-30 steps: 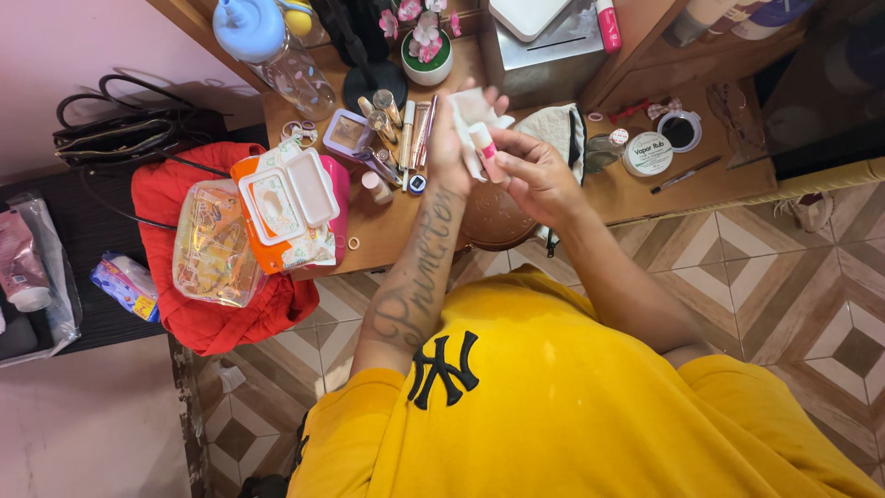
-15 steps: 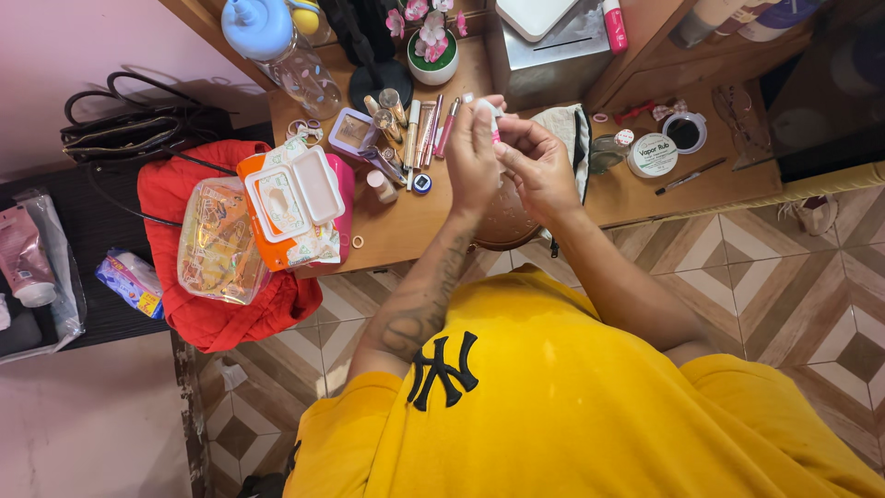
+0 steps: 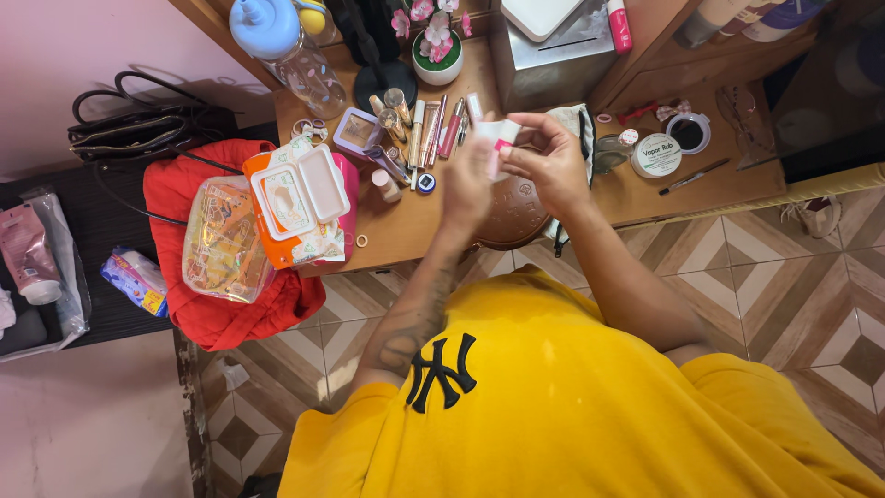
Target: The person stands at a vanity table and wipes cosmetic tubes and bottles with a tissue, then places the cleaned items one at a time into a small brown pouch. They wipe the pouch, place it into a larger white zippered pouch, and zip the pouch closed.
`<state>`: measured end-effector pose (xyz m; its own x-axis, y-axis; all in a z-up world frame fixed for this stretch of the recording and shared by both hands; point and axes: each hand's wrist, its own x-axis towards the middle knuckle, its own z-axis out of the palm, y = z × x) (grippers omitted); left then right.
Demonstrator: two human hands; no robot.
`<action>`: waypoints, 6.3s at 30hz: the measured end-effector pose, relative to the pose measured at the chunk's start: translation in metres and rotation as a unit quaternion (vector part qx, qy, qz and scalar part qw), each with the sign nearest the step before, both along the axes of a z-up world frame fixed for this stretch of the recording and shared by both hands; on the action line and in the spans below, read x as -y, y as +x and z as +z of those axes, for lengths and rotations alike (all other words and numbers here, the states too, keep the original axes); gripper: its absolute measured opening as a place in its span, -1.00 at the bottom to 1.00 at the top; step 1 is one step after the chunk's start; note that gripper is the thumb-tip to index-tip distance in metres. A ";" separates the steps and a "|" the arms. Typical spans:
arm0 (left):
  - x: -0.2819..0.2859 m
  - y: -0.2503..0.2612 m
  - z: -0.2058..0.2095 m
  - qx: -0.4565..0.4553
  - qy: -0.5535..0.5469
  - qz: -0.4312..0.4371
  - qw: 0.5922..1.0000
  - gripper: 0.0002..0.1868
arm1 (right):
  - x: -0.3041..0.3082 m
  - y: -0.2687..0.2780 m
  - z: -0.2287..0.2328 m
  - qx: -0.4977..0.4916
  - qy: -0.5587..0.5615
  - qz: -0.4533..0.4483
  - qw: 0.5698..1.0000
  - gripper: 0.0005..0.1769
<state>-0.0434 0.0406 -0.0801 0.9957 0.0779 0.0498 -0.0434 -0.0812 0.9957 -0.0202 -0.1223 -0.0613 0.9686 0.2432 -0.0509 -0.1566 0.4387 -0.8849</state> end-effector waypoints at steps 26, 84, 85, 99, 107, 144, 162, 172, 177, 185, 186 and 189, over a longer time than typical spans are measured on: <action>-0.017 0.034 -0.025 -0.061 0.050 -0.056 0.995 -0.44 | -0.010 -0.041 0.037 0.329 -0.365 -0.087 0.866 -0.84; -0.027 0.051 -0.043 0.028 0.138 0.063 0.988 -0.61 | 0.059 -0.008 -0.020 0.116 -0.009 -0.111 0.987 -0.59; -0.016 0.032 -0.044 0.088 0.257 0.048 0.961 -0.55 | 0.068 -0.005 -0.021 0.081 0.014 -0.109 0.991 -0.60; 0.040 -0.031 -0.052 0.063 0.477 -0.135 0.866 -0.03 | 0.080 -0.021 -0.094 -0.244 0.066 -0.049 0.966 -0.48; -0.021 -0.009 -0.056 -0.016 0.135 -0.022 0.990 -0.46 | 0.053 -0.022 -0.071 -0.237 -0.037 -0.013 0.971 -0.55; 0.004 -0.023 -0.060 0.030 0.146 -0.035 0.988 -0.46 | 0.076 0.177 -0.053 0.255 -0.658 -0.220 0.674 -0.44; 0.044 0.055 -0.021 0.175 -0.056 0.130 0.974 -0.53 | 0.035 0.016 -0.027 -0.024 0.038 -0.014 0.999 -0.53; 0.038 0.059 0.038 0.103 0.175 -0.042 0.978 -0.52 | 0.024 -0.019 0.000 -0.029 0.063 0.026 0.997 -0.67; 0.016 0.079 0.026 -0.056 -0.388 -0.241 0.888 -0.41 | 0.013 -0.025 0.014 -0.006 0.083 0.030 0.996 -0.58; 0.021 0.037 0.037 0.167 -0.115 -0.062 0.977 -0.63 | -0.005 -0.017 0.002 0.085 0.034 -0.045 0.995 -0.61; 0.024 0.030 0.038 0.180 0.015 -0.012 0.983 -0.66 | -0.010 -0.021 0.002 0.103 -0.003 -0.065 0.993 -0.62; 0.028 0.020 0.044 0.191 0.054 0.034 0.980 -0.69 | -0.017 -0.028 0.013 0.095 -0.015 -0.086 0.992 -0.66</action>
